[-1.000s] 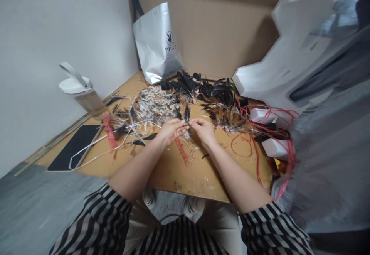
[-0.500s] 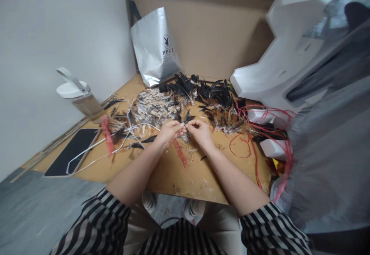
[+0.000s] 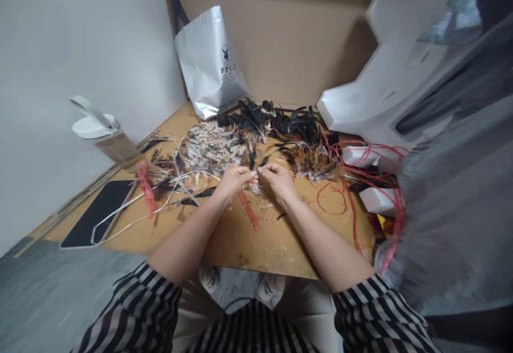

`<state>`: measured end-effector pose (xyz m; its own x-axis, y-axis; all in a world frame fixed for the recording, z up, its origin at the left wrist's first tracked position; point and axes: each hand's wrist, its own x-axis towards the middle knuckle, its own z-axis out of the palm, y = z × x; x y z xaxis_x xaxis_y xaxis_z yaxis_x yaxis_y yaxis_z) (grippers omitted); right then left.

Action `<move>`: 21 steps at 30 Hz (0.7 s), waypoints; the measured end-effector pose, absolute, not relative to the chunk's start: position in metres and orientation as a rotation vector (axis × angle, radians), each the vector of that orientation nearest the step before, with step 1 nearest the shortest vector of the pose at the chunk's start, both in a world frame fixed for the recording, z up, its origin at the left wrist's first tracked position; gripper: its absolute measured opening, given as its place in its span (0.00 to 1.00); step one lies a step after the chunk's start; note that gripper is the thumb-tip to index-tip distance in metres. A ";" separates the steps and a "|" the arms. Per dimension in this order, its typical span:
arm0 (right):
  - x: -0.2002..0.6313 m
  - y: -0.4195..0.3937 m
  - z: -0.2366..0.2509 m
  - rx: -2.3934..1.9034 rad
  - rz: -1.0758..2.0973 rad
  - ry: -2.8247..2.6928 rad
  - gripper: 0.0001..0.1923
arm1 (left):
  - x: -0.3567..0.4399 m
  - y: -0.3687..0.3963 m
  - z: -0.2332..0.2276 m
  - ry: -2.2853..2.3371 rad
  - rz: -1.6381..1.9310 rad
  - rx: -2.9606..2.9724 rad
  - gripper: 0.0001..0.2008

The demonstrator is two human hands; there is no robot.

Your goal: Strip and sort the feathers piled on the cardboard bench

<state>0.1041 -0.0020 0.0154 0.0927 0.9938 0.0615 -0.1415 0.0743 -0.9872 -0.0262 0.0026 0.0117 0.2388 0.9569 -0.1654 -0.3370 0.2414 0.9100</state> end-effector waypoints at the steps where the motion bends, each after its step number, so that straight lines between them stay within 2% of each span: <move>1: 0.104 -0.002 0.015 -1.104 1.149 -1.081 0.10 | -0.026 0.003 0.012 0.892 1.063 0.899 0.08; 6: 0.110 0.002 0.012 -1.127 1.105 -1.214 0.11 | -0.026 0.004 0.010 0.919 1.079 0.931 0.08; 13: 0.137 0.004 0.018 -1.390 0.611 -1.929 0.08 | -0.035 0.011 0.008 0.883 1.192 0.800 0.08; 21: 0.131 -0.006 0.024 -1.589 0.310 -2.375 0.09 | -0.041 0.019 0.003 0.846 1.235 0.692 0.08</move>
